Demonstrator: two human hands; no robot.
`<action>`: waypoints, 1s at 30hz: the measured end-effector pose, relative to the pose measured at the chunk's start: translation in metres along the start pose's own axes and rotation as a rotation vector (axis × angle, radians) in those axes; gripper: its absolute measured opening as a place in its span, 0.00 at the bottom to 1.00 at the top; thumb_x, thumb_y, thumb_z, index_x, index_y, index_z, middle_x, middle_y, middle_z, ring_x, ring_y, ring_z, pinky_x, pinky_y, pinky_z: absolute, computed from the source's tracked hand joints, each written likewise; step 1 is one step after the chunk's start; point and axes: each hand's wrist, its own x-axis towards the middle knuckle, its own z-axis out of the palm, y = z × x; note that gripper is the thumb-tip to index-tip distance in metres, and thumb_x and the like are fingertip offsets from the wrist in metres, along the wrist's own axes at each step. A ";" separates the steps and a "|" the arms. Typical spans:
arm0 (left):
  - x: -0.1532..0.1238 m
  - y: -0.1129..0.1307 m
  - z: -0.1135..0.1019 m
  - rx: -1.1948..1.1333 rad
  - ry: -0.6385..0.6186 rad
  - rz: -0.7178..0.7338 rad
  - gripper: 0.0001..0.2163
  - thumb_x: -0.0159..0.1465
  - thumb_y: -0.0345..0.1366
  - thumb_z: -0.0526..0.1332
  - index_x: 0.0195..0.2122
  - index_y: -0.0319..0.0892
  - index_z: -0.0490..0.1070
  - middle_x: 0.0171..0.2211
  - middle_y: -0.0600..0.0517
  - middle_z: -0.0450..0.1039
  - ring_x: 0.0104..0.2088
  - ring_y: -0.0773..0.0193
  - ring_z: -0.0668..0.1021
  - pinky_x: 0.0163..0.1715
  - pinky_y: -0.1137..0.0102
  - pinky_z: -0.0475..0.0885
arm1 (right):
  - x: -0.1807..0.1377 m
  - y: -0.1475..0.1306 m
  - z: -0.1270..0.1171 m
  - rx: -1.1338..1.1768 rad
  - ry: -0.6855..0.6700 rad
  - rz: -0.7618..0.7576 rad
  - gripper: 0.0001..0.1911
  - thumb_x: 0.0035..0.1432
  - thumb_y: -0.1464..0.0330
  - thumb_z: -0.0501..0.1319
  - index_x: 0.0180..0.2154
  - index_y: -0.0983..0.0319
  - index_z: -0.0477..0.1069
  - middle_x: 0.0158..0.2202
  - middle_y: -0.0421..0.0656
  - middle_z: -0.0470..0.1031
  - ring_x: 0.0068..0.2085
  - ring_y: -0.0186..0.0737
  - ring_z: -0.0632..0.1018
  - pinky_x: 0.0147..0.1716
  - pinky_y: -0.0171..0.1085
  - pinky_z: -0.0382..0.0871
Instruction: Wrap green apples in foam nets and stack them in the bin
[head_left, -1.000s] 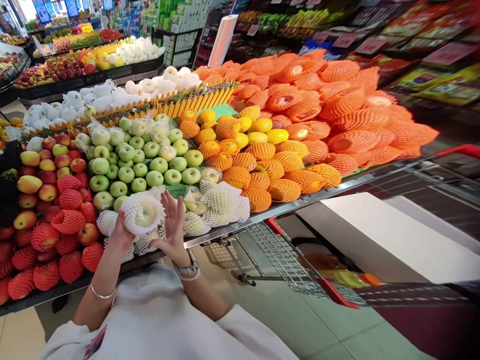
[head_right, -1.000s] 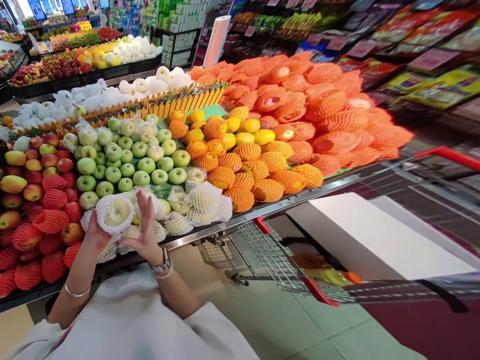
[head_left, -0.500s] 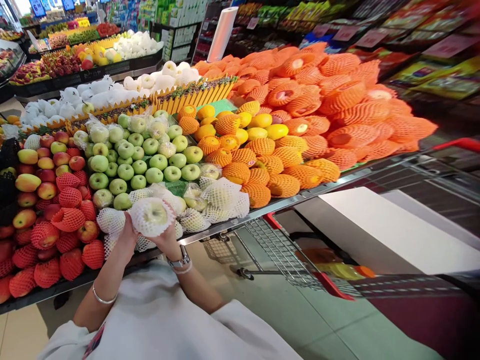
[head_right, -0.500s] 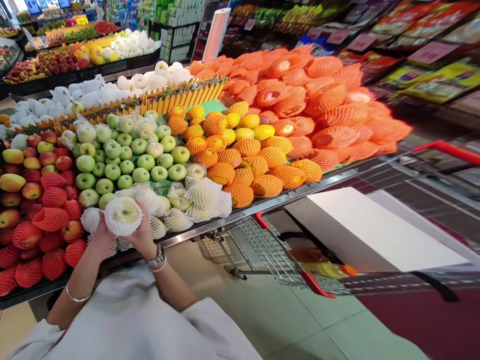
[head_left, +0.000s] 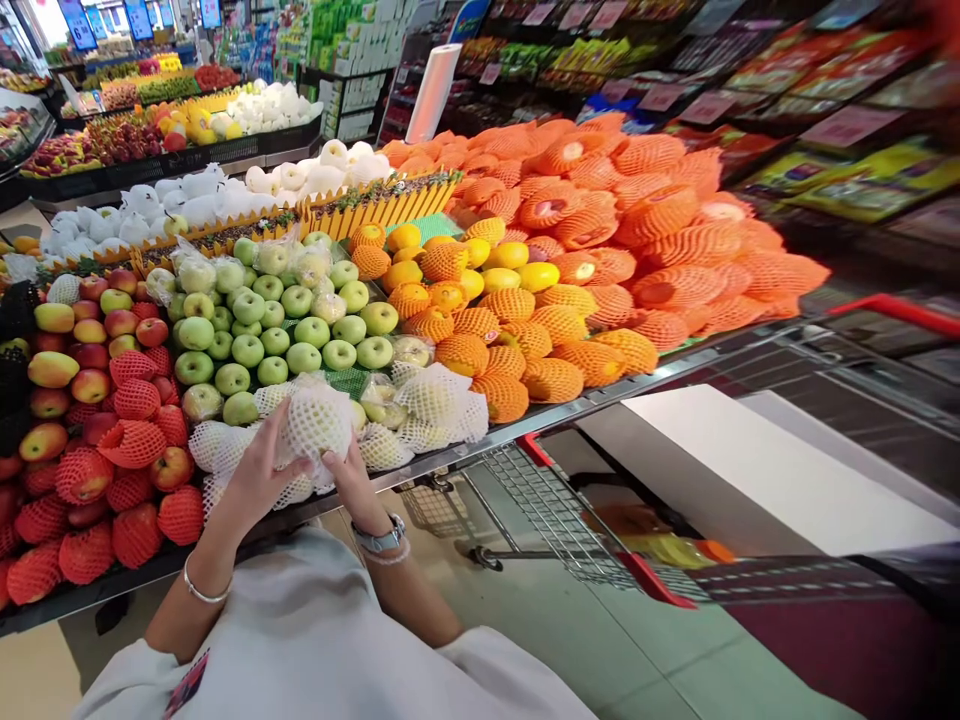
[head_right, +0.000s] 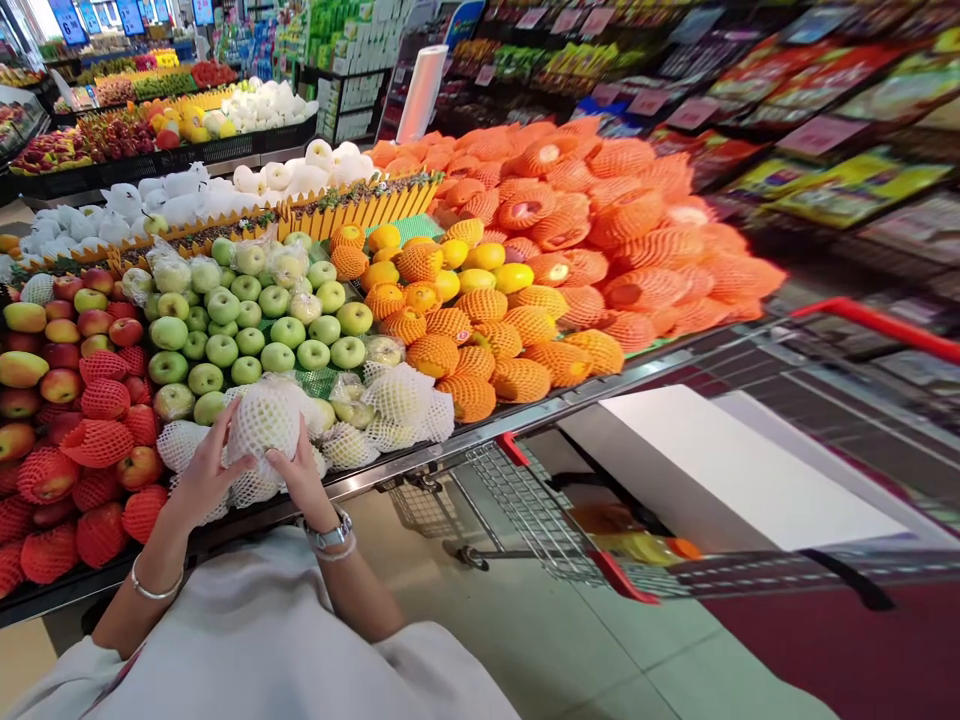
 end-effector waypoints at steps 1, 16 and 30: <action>0.001 -0.001 0.000 0.028 0.004 0.007 0.30 0.62 0.45 0.66 0.64 0.49 0.60 0.66 0.44 0.63 0.66 0.51 0.65 0.65 0.56 0.59 | -0.001 0.000 0.001 0.023 -0.007 0.013 0.43 0.52 0.44 0.64 0.63 0.57 0.62 0.61 0.48 0.71 0.62 0.51 0.71 0.62 0.53 0.66; -0.007 -0.007 -0.008 0.016 0.265 0.187 0.22 0.68 0.53 0.52 0.53 0.46 0.73 0.55 0.44 0.75 0.55 0.52 0.75 0.60 0.54 0.66 | -0.008 -0.016 0.015 0.219 -0.123 0.100 0.38 0.57 0.43 0.58 0.62 0.56 0.65 0.55 0.48 0.77 0.53 0.52 0.80 0.54 0.54 0.76; -0.004 0.001 0.013 -0.367 0.129 -0.200 0.22 0.64 0.54 0.58 0.53 0.47 0.71 0.59 0.48 0.70 0.61 0.51 0.69 0.62 0.59 0.63 | -0.018 -0.023 0.003 -0.102 -0.166 -0.123 0.41 0.54 0.44 0.63 0.65 0.52 0.60 0.64 0.43 0.68 0.63 0.47 0.70 0.61 0.48 0.67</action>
